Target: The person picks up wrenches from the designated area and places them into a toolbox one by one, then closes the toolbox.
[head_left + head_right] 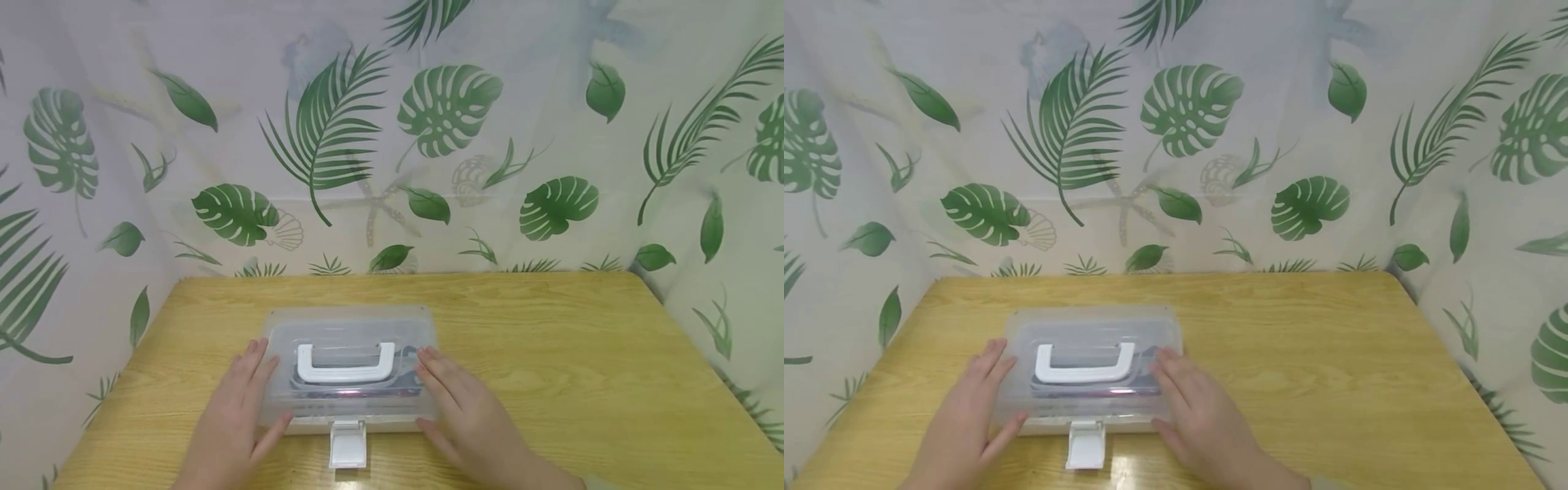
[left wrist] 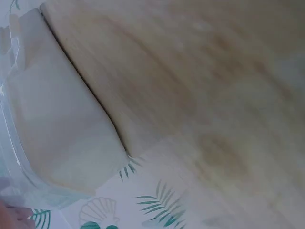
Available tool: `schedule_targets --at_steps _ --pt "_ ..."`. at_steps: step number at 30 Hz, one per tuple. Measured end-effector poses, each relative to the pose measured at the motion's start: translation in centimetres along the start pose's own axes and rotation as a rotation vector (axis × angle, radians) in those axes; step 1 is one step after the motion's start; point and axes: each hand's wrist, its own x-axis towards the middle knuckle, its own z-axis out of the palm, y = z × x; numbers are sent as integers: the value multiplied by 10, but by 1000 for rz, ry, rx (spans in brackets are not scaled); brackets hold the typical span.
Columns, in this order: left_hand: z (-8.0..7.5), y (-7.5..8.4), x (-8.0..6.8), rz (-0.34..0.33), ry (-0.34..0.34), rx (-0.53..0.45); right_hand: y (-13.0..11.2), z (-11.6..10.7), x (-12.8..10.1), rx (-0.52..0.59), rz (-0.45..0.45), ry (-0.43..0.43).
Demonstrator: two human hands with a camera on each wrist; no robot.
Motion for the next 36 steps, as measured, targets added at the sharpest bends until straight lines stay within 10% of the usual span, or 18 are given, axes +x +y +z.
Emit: schedule_targets --at_steps 20,36 --pt "10 16 4 354 27 109 -20 18 13 -178 -232 3" --pt "19 18 3 434 -26 144 -29 32 16 -265 -276 -96"
